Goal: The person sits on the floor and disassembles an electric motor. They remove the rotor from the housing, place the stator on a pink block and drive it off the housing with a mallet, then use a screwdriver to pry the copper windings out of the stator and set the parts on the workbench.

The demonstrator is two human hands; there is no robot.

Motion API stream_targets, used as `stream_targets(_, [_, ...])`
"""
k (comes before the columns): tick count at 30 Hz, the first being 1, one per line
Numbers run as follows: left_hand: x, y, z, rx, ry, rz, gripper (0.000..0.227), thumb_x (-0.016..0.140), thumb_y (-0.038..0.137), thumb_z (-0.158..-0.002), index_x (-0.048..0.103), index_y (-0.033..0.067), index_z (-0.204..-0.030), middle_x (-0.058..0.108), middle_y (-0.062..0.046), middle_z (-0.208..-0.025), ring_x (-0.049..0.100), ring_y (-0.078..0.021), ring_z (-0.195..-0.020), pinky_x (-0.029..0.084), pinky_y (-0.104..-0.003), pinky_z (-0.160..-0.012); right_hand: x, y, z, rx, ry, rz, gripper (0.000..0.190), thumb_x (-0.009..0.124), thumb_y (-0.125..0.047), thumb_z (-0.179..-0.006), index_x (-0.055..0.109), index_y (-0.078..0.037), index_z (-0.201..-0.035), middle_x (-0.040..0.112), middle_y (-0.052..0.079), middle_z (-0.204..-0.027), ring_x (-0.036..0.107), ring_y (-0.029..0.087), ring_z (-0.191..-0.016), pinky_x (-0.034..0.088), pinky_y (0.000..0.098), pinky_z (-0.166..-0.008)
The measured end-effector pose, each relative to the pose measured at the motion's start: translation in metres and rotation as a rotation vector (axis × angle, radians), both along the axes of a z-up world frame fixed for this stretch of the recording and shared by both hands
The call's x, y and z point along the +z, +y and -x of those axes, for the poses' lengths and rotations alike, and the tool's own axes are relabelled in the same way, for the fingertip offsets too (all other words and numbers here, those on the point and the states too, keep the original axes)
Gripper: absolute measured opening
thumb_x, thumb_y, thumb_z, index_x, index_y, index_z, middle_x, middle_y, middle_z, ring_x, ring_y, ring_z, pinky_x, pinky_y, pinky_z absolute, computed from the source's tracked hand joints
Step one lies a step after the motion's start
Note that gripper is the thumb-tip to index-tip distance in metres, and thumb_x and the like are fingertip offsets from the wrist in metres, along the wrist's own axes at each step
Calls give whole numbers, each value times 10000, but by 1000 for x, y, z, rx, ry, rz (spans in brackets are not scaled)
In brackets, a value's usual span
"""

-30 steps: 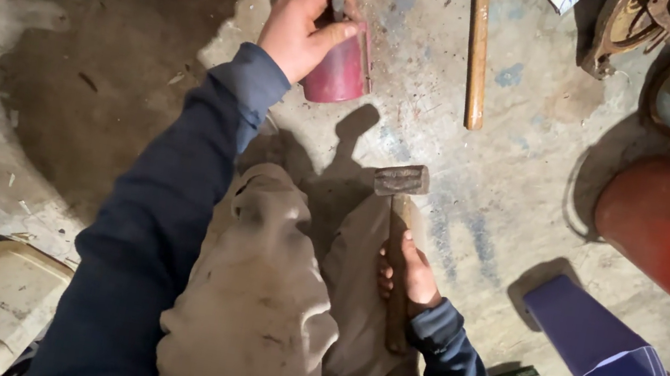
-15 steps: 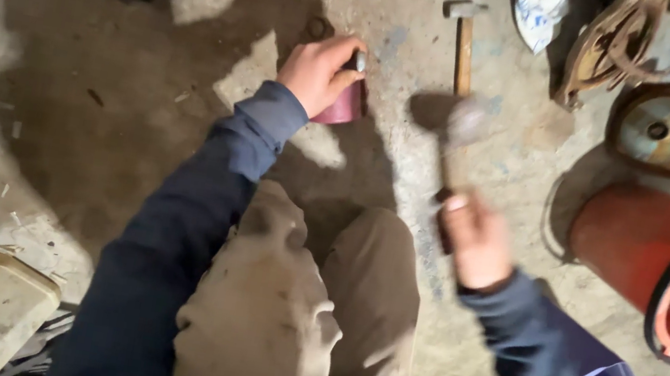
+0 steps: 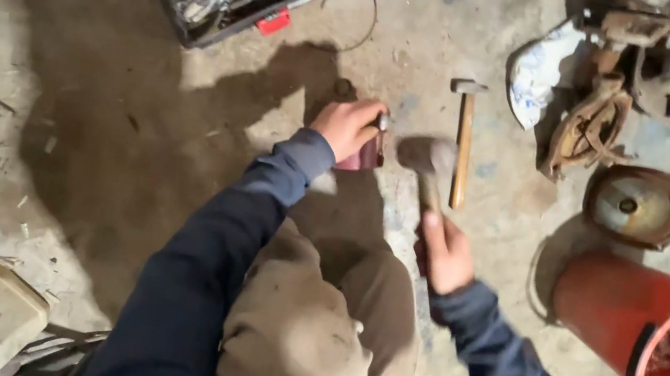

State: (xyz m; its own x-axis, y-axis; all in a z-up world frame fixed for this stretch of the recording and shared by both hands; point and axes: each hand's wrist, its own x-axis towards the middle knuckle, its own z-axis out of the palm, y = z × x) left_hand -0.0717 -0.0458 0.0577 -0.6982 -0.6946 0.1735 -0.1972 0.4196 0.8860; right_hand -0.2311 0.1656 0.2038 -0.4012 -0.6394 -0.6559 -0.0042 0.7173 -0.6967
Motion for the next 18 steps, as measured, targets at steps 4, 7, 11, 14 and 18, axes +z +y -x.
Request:
stream_targets(4, [9,-17,4,12,-4,-42,267,744,185,-931,620,73,-1139,701,-178,-1045,682,-413,-959,554,-467,-783,3,63,9,-111,-54,52,418,491,-447,-1046,574,-78,-870,511,10,-598,429,118,-457,350,291,-412])
stream_targets(7, [-5,-29,9,105,-147,-164,293,836,230,-953,625,42,-1027,703,-183,-936,699,-373,-880,555,-430,-752,-15,101,12,-240,-207,114,445,477,-477,-1054,558,-89,-851,488,11,-595,426,125,-447,345,293,-399])
stream_targets(11, [33,-28,-8,147,400,-528,142,693,7,-977,604,29,-1086,693,-73,-992,648,-118,-922,562,-296,-853,-46,167,-17,-445,-369,-137,469,475,-523,-1016,552,-102,-826,483,28,-575,428,159,-421,340,320,-384])
stream_targets(14, [51,-23,-14,119,288,-366,148,725,-1,-961,610,19,-1052,695,-64,-965,638,-100,-902,553,-279,-843,-53,175,-31,-505,-431,-239,503,467,-554,-1016,531,-106,-798,483,38,-570,429,172,-423,339,332,-389])
stream_targets(18, [45,-8,-7,92,242,-383,156,731,7,-953,620,24,-1062,704,-72,-947,667,-114,-896,559,-282,-840,-30,151,-40,-566,-485,-354,489,445,-566,-1000,525,-135,-786,470,40,-562,403,183,-411,325,344,-386])
